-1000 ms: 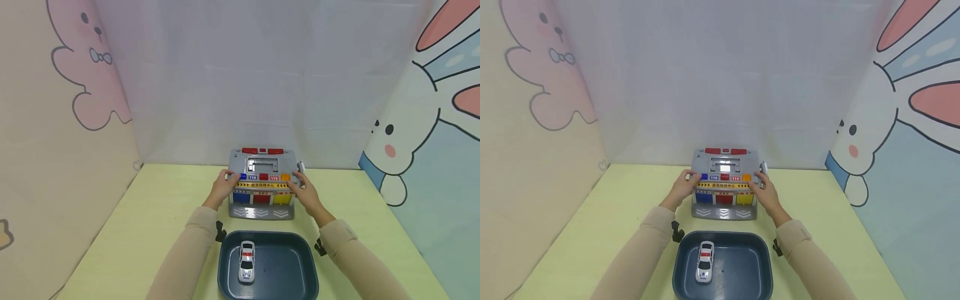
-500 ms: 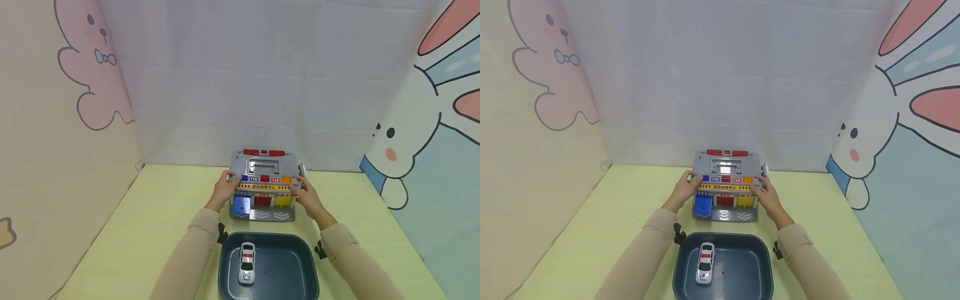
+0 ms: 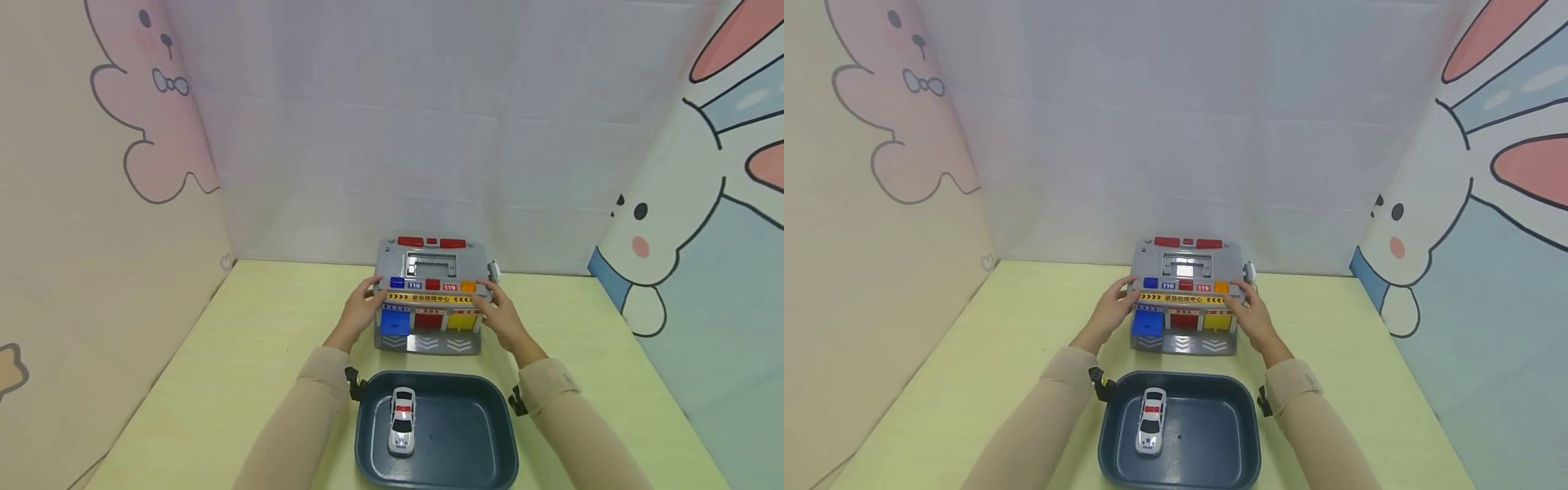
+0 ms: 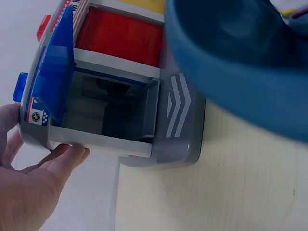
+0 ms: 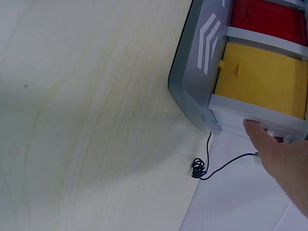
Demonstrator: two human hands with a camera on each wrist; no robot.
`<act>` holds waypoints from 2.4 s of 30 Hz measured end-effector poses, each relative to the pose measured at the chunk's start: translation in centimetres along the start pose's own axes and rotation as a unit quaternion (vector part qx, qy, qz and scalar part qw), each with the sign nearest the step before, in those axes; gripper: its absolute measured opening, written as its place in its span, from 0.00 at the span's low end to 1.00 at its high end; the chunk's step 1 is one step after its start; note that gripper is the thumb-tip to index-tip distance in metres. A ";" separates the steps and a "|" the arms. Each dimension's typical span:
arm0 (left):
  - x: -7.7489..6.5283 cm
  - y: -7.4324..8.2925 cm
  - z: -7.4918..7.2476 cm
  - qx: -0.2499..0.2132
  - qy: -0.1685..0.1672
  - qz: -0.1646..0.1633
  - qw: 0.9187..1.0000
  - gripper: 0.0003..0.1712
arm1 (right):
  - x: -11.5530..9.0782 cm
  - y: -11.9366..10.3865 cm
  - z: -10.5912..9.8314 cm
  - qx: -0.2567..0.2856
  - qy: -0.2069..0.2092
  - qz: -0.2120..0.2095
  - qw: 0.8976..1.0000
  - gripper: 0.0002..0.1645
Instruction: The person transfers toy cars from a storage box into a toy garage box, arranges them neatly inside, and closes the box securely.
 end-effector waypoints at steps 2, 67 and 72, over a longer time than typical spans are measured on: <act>-0.2 -0.1 -0.1 0.008 -0.005 0.004 1.000 0.28 | 0.0 0.0 0.0 -0.004 -0.001 0.001 1.000 0.36; -15.9 -1.5 2.8 0.144 -0.121 0.023 0.982 0.28 | 0.4 0.4 -0.2 0.001 -0.005 0.010 1.000 0.35; -16.8 -2.3 3.6 0.163 -0.145 -0.023 0.976 0.36 | 0.5 0.7 -0.1 0.005 -0.002 0.012 1.000 0.35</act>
Point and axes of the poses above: each hand's wrist, its own x-axis towards the middle knuckle, its own z-axis out of the palm, y = z × x, the point moved 10 cm from there along x, towards the middle knuckle, and after that the axes turned 15 degrees about -x, right-handed, at the moved point
